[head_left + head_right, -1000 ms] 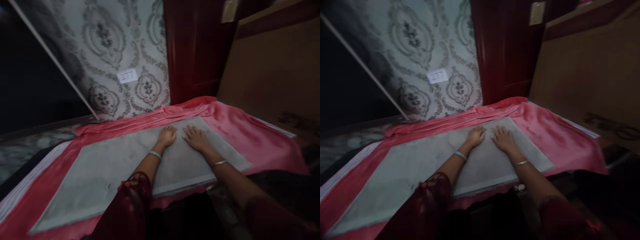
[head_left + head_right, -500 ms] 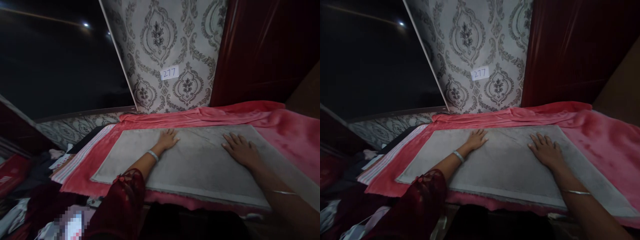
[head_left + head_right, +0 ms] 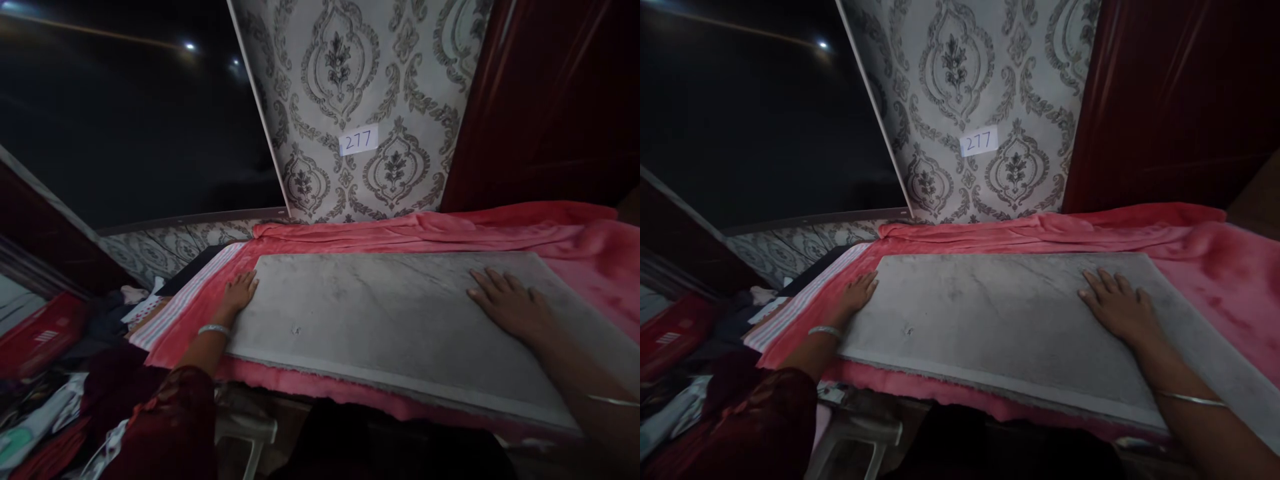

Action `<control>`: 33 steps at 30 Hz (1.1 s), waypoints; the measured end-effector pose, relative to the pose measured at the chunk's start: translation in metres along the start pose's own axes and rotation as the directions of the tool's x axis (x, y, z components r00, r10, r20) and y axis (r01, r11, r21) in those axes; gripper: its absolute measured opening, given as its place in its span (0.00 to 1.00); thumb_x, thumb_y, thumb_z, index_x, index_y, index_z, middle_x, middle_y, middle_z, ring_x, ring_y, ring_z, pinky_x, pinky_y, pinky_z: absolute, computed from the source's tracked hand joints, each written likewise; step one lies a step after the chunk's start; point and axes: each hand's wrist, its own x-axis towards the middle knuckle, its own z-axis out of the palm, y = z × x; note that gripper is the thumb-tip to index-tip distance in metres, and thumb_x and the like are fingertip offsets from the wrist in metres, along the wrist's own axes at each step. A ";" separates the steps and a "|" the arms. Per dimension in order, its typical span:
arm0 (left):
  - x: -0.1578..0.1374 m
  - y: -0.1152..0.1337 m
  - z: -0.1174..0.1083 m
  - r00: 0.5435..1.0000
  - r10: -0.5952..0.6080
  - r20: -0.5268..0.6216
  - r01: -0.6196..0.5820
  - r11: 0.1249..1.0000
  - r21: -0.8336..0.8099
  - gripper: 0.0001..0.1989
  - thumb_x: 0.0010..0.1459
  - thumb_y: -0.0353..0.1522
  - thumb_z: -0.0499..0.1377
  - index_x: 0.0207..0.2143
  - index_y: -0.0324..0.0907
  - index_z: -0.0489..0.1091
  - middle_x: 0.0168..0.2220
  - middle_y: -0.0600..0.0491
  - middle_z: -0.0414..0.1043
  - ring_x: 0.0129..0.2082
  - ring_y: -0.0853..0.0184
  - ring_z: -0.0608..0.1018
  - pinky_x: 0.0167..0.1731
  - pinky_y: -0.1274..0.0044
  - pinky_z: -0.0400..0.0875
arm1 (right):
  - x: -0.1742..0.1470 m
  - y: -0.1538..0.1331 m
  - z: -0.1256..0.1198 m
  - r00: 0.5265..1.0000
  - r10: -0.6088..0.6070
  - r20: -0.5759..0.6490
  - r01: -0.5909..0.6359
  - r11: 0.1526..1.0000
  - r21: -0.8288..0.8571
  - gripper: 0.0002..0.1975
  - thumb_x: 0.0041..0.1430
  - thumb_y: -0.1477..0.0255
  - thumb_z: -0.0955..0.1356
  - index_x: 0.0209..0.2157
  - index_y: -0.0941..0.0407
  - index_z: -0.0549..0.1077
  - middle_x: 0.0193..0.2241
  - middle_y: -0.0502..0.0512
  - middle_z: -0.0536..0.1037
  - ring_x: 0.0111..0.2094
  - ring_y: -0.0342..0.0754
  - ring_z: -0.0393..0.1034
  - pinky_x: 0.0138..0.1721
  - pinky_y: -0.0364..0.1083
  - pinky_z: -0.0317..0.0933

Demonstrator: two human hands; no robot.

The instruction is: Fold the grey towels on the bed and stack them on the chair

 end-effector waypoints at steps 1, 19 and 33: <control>-0.001 -0.003 0.000 1.000 -0.001 0.002 0.001 1.000 0.010 0.30 0.70 0.39 0.41 0.72 0.42 0.51 0.72 0.45 0.49 0.72 0.50 0.53 0.68 0.52 0.49 | 0.000 -0.001 -0.001 1.000 0.006 0.012 -0.006 1.000 -0.006 0.37 0.65 0.49 0.51 0.69 0.52 0.60 0.69 0.63 0.57 0.68 0.72 0.50 0.62 0.74 0.48; 0.005 0.112 0.007 0.920 0.390 -0.045 -0.389 0.921 0.038 0.30 0.70 0.42 0.42 0.71 0.44 0.52 0.73 0.45 0.46 0.72 0.54 0.52 0.67 0.53 0.49 | 0.000 -0.131 -0.030 0.938 -0.292 0.189 0.298 0.955 -0.004 0.32 0.71 0.54 0.54 0.71 0.51 0.54 0.72 0.62 0.49 0.71 0.63 0.43 0.66 0.68 0.45; 0.000 0.107 0.018 0.902 0.405 -0.146 -0.405 0.914 0.034 0.28 0.70 0.40 0.42 0.69 0.45 0.57 0.71 0.47 0.52 0.72 0.57 0.55 0.68 0.57 0.50 | -0.057 -0.193 -0.034 0.724 -0.577 0.378 0.534 0.816 0.221 0.33 0.69 0.51 0.61 0.71 0.45 0.54 0.73 0.58 0.44 0.72 0.65 0.34 0.67 0.71 0.36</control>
